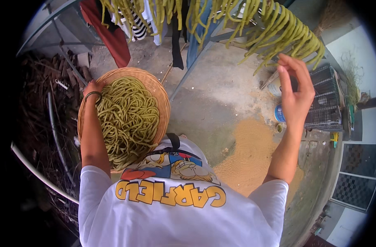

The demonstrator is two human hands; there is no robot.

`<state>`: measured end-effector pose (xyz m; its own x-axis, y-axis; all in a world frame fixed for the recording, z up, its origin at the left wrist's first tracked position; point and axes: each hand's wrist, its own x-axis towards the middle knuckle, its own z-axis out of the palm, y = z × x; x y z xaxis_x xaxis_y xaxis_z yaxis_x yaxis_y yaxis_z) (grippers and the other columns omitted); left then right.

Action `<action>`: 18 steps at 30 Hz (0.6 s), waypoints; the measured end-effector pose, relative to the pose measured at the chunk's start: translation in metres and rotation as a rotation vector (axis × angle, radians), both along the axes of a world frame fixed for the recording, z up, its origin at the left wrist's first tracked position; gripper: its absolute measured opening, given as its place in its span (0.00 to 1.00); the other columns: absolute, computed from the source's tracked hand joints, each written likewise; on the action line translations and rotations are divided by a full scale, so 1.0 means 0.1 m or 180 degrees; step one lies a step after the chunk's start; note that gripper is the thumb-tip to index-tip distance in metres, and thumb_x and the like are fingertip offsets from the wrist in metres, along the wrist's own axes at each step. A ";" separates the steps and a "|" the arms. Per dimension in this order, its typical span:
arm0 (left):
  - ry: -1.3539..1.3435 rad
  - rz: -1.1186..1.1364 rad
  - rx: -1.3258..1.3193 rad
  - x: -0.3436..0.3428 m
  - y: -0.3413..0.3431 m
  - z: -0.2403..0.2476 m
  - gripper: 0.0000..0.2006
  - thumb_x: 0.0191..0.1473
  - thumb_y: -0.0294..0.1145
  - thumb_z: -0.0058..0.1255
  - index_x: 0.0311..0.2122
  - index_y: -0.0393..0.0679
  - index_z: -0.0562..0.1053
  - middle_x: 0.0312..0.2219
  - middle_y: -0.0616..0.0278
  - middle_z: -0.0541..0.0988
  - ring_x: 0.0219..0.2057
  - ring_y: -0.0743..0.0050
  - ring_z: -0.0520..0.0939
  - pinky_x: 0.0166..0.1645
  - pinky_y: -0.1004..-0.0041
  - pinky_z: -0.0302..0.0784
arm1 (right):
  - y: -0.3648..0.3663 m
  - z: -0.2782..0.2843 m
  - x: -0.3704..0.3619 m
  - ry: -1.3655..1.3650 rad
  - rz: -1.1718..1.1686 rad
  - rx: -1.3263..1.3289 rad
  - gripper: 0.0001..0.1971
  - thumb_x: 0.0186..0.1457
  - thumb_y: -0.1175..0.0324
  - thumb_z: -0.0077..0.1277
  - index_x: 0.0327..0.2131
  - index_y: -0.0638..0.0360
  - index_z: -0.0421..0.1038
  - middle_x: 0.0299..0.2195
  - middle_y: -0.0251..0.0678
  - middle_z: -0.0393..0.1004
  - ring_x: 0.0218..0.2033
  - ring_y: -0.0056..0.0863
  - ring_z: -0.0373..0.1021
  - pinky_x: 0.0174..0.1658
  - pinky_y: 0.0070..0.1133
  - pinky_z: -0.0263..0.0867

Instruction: The person hangs green beans onto a metal laundry rack by hand, picking them from a woven basket and arranging them along the rack.

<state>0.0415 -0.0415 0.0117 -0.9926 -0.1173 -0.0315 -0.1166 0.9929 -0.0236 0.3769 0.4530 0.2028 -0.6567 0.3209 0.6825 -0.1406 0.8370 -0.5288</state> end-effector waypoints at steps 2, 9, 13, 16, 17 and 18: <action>-0.0185 0.0068 -0.0081 0.02 0.14 0.12 0.31 0.45 0.61 0.49 0.47 0.45 0.73 0.47 0.53 0.75 0.49 0.52 0.75 0.52 0.56 0.68 | -0.45 -0.49 -0.19 -0.0523 0.0876 -0.0258 0.10 0.48 0.80 0.54 0.37 0.66 0.74 0.31 0.36 0.73 0.32 0.24 0.69 0.37 0.18 0.65; -0.0108 0.0431 -0.0167 0.20 -0.09 0.17 0.31 0.44 0.62 0.50 0.44 0.44 0.74 0.44 0.52 0.76 0.46 0.55 0.76 0.49 0.59 0.70 | -2.00 -1.85 -0.93 -0.1659 0.3293 0.0118 0.15 0.48 0.68 0.56 0.40 0.62 0.73 0.41 0.37 0.72 0.43 0.36 0.67 0.47 0.27 0.65; -0.0010 0.0702 -0.0112 0.22 -0.25 0.01 0.31 0.45 0.62 0.50 0.43 0.44 0.74 0.43 0.51 0.76 0.47 0.54 0.76 0.50 0.58 0.70 | -2.35 -2.28 -1.24 -0.2316 0.4051 0.0918 0.18 0.45 0.63 0.58 0.39 0.63 0.74 0.39 0.39 0.73 0.46 0.37 0.66 0.50 0.29 0.62; -0.0202 0.0965 0.0013 0.25 -0.41 -0.18 0.30 0.45 0.62 0.50 0.43 0.44 0.74 0.46 0.53 0.75 0.47 0.54 0.75 0.50 0.58 0.69 | -2.42 -2.38 -1.50 -0.3282 0.4318 0.1493 0.17 0.42 0.59 0.59 0.34 0.62 0.76 0.31 0.42 0.76 0.40 0.37 0.67 0.45 0.32 0.60; -0.0272 0.1013 0.0110 0.29 -0.59 -0.33 0.30 0.45 0.61 0.50 0.44 0.43 0.74 0.46 0.54 0.75 0.48 0.54 0.75 0.50 0.57 0.68 | -2.47 -2.52 -1.51 -0.3297 0.4312 0.1492 0.17 0.42 0.59 0.59 0.34 0.62 0.76 0.31 0.42 0.76 0.40 0.37 0.67 0.45 0.32 0.60; -0.0284 0.1027 0.0101 0.32 -0.72 -0.48 0.31 0.46 0.60 0.50 0.45 0.43 0.73 0.46 0.54 0.74 0.48 0.53 0.75 0.50 0.58 0.68 | -2.53 -2.73 -1.51 -0.3048 0.4432 0.1318 0.10 0.41 0.63 0.58 0.26 0.60 0.75 0.25 0.42 0.74 0.33 0.39 0.68 0.43 0.33 0.60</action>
